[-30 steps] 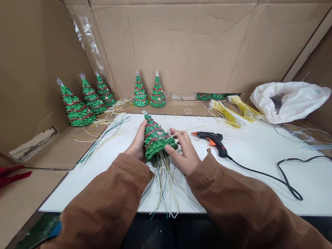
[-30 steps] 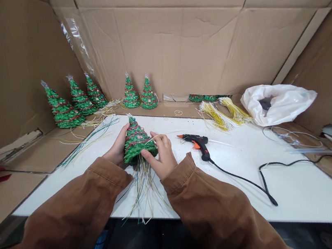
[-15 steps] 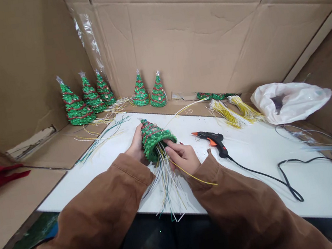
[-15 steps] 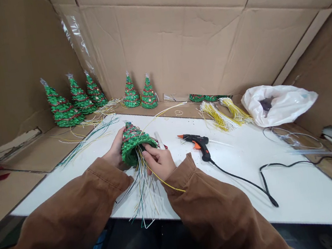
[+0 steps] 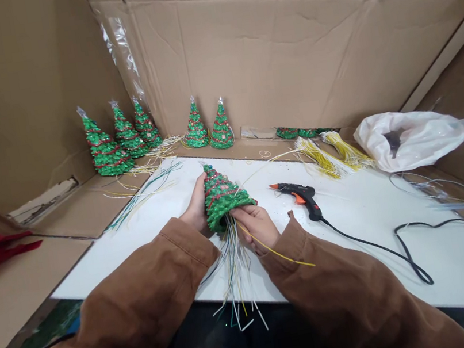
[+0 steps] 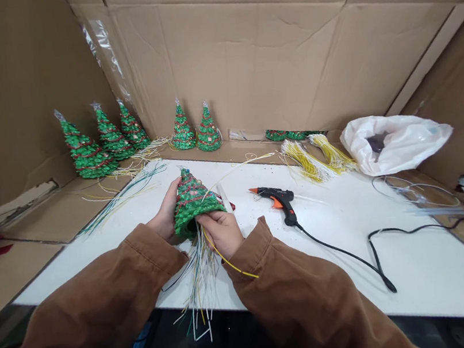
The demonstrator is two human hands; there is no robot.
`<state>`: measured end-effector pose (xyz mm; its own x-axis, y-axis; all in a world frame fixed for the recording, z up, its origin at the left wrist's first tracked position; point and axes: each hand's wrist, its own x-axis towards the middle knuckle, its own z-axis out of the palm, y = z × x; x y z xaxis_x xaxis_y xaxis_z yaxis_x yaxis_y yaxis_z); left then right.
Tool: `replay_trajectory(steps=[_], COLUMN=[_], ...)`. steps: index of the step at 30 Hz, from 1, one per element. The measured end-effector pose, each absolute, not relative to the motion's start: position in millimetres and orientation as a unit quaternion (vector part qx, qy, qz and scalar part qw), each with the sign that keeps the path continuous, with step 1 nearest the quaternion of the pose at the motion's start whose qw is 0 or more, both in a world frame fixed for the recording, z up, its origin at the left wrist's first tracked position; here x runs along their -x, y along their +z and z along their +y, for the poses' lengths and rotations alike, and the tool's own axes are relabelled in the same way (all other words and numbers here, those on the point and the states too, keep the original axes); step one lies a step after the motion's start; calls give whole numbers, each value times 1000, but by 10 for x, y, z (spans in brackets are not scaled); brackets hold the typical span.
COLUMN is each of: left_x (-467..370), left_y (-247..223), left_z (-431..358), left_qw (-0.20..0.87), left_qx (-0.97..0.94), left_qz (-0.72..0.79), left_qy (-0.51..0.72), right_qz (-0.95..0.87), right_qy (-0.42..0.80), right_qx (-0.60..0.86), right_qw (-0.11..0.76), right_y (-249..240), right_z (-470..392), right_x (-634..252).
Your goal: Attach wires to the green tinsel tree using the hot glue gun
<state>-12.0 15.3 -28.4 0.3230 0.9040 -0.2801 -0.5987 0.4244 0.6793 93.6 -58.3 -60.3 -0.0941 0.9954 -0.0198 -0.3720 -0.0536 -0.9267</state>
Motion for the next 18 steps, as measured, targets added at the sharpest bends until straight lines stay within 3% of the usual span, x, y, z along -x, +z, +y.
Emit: replay_trajectory(steps=[6, 12, 18], left_x=[115, 124, 161], left_y=[-280, -263, -207], left_z=[124, 152, 150], left_qw=[788, 780, 772], left_qx=[-233, -237, -224], left_qz=[316, 316, 327], left_qy=[474, 485, 497], right_qz=[-356, -374, -404], right_qy=[629, 663, 582], right_qx=[414, 424, 437], right_qw=[553, 490, 555], right_y=[-599, -505, -403], right_z=[-630, -687, -717], right_x=[-922, -931, -1000])
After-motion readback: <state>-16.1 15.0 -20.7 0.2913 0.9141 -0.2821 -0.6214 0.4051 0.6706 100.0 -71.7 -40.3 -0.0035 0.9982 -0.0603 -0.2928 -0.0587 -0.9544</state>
